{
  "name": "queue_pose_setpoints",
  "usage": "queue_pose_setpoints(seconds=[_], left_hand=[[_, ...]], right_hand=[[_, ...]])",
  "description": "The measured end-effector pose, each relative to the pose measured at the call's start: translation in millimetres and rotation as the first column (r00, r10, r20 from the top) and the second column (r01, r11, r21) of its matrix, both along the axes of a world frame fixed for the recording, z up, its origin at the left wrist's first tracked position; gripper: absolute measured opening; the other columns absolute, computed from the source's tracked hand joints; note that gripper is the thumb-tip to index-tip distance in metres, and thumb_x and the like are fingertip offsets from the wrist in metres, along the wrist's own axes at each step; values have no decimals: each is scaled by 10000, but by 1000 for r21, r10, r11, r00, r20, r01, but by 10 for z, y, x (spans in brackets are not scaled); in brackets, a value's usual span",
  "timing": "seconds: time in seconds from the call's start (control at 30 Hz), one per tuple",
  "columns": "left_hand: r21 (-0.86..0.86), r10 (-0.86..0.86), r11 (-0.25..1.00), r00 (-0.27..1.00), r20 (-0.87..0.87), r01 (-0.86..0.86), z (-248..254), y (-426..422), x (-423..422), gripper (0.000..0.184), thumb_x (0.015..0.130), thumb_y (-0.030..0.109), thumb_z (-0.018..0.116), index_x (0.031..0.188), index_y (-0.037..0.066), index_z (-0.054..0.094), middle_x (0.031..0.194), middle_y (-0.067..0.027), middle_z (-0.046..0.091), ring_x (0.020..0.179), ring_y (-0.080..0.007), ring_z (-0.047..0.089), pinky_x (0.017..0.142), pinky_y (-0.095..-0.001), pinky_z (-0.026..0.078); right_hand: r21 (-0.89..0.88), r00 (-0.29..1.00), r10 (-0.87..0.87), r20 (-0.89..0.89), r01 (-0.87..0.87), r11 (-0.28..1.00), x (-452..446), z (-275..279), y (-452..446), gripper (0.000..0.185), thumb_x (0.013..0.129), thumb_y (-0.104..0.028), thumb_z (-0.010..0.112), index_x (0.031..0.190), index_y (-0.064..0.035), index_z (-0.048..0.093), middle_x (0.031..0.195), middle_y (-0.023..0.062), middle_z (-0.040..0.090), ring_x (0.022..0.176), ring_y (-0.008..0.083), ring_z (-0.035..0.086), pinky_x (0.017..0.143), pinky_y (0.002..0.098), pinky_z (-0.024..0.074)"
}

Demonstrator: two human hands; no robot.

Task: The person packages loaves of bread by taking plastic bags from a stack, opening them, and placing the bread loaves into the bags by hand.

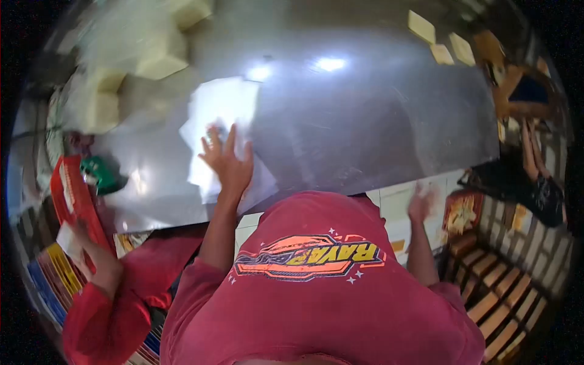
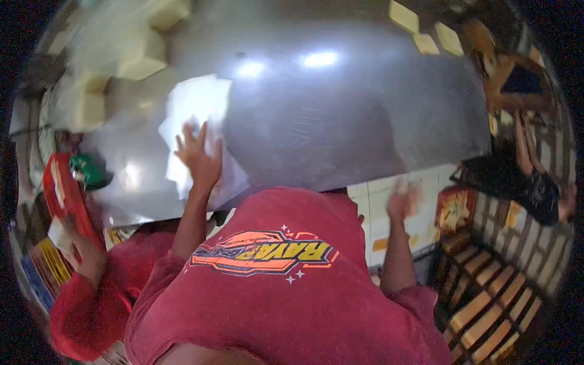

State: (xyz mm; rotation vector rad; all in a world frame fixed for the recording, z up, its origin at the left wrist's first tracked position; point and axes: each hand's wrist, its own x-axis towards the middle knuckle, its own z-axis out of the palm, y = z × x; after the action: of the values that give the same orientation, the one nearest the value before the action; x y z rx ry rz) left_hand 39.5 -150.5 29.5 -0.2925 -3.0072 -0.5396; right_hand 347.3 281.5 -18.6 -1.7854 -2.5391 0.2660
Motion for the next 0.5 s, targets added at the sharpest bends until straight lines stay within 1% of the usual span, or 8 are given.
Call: queue_pose_setpoints(seconds=[0.03,0.1,0.13,0.27,0.3,0.33,0.37,0.5], left_hand=[[32,-7,999,999,-53,8,3,31,79,552,822,353,651,1343,232,515,1522,-211,210,1375,-498,143,1045,-695,85],[108,-50,992,995,-88,59,62,63,200,506,822,247,656,1310,190,537,1488,-189,272,1375,-463,163,1069,-660,90],[125,-49,990,995,-91,60,77,97,267,490,821,202,656,1297,165,545,1471,-179,298,1375,-447,171,1080,-640,101],[151,-57,987,998,19,53,273,239,493,432,816,74,621,1245,94,571,1421,-160,380,1370,-395,222,1102,-520,196],[156,-43,987,998,50,35,315,271,577,422,817,64,617,1236,92,577,1413,-158,394,1366,-392,233,1101,-513,202],[159,-22,987,997,76,9,366,301,665,411,818,55,613,1226,90,583,1405,-156,409,1363,-389,244,1099,-507,207],[188,3,982,995,99,-22,467,370,763,376,820,31,606,1193,78,599,1374,-149,455,1349,-380,287,1096,-486,226],[196,113,969,975,189,-150,685,443,1280,344,818,7,607,1157,62,615,1338,-149,493,1323,-357,350,1092,-460,245]], right_hand=[[-41,909,-335,247,355,934,636,-112,372,826,905,-614,374,1480,-45,212,1485,203,269,1324,365,344,1070,479,286],[109,795,-575,193,565,818,986,431,430,836,908,-664,300,1459,-36,268,1560,136,136,1338,448,289,1079,496,277],[297,827,-387,409,280,913,999,532,492,796,928,-631,301,1442,-24,295,1543,159,179,1354,418,282,1085,471,281],[160,978,84,191,-116,980,133,322,1201,728,951,-547,372,1442,-17,289,1520,176,242,1383,362,252,1136,450,178],[79,886,298,356,-346,935,-509,591,1214,764,945,-542,400,1463,-7,230,1535,174,203,1415,352,176,1152,433,131],[163,915,401,44,-402,901,-771,55,1513,800,932,-566,408,1480,-23,193,1545,167,178,1431,346,110,1149,479,98],[81,960,253,122,-263,961,-1456,307,1271,811,917,-602,400,1491,-66,196,1550,156,171,1437,349,63,1132,545,58],[161,675,726,133,-737,656,-3203,126,1347,791,890,-650,364,1492,-153,234,1566,87,155,1435,381,80,1080,665,13]])
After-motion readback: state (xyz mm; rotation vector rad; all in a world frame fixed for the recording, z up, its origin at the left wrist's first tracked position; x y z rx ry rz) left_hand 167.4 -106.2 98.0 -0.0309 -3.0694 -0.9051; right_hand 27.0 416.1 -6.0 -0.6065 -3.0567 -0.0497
